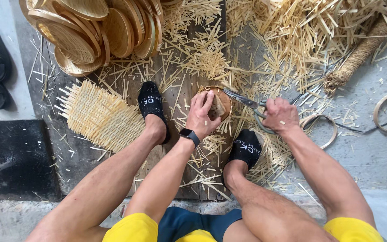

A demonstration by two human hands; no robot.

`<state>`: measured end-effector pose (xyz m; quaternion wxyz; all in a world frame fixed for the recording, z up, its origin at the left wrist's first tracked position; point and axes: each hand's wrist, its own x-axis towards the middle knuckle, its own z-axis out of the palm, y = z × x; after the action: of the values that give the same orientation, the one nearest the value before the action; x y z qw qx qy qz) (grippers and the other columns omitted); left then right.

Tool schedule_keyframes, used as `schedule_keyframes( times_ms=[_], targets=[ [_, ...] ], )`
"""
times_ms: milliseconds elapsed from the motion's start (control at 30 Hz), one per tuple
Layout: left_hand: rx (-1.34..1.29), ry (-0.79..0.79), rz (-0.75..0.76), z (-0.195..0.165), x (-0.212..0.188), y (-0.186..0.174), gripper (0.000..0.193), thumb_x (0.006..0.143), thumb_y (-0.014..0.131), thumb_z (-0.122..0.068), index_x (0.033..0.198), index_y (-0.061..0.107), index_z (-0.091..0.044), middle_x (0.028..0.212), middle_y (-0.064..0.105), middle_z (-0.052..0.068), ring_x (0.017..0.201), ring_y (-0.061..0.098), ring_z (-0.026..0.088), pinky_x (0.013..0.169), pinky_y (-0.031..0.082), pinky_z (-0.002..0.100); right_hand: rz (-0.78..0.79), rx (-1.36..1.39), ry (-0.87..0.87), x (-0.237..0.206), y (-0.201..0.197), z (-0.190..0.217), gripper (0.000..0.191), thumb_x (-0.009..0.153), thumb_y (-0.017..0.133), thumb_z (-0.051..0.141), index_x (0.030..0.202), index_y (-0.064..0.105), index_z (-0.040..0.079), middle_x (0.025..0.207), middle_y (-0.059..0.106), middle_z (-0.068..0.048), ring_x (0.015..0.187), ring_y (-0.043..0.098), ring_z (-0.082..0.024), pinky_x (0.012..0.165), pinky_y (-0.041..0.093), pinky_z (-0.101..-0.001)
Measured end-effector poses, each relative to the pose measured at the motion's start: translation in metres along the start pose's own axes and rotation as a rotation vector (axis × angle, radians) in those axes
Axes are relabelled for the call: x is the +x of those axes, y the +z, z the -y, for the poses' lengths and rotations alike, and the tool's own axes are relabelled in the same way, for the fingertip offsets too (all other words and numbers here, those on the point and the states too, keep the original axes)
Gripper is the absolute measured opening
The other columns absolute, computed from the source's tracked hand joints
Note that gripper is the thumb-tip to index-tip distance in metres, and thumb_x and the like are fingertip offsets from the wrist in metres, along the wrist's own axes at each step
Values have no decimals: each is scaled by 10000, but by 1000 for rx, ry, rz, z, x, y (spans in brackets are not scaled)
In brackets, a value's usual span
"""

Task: The person sits on the floor assembling woven bamboo steamer baskets. They weave thin bamboo strips into a flat mat, bend and fit a bamboo rim ring around the woven mat, trim excess material with scissors, and place finished baskets onto a large stack of completed baskets.

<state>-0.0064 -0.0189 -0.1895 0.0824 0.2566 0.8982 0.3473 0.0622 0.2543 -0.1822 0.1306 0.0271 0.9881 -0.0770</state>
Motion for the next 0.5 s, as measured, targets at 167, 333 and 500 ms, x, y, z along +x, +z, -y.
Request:
schedule_keyframes(
  times_ms=[167,333,500],
  targets=[
    [-4,93,107,5,10,-10,947,614,862,-147,1473,483,-25,1452,484,234,1393,430,446,1161,406,496,-324,-5,-119,7,0,11,390,685,698,382,801,598,23,752,621,-169,696,648,-306,575,558,-430],
    [224,214,72,-6,5,-16,933,557,864,-134,1422,523,-67,1456,463,273,1364,421,473,1136,411,509,-24,-35,-27,10,10,-2,216,922,644,288,922,618,73,796,623,-130,713,629,-243,607,556,-402],
    [-91,-203,-173,-19,-14,6,920,708,887,-203,1505,452,-55,1384,532,207,1277,526,391,1101,449,462,-152,43,-51,5,4,-18,491,825,727,486,844,608,11,781,599,-173,691,609,-288,580,540,-436]
  ],
)
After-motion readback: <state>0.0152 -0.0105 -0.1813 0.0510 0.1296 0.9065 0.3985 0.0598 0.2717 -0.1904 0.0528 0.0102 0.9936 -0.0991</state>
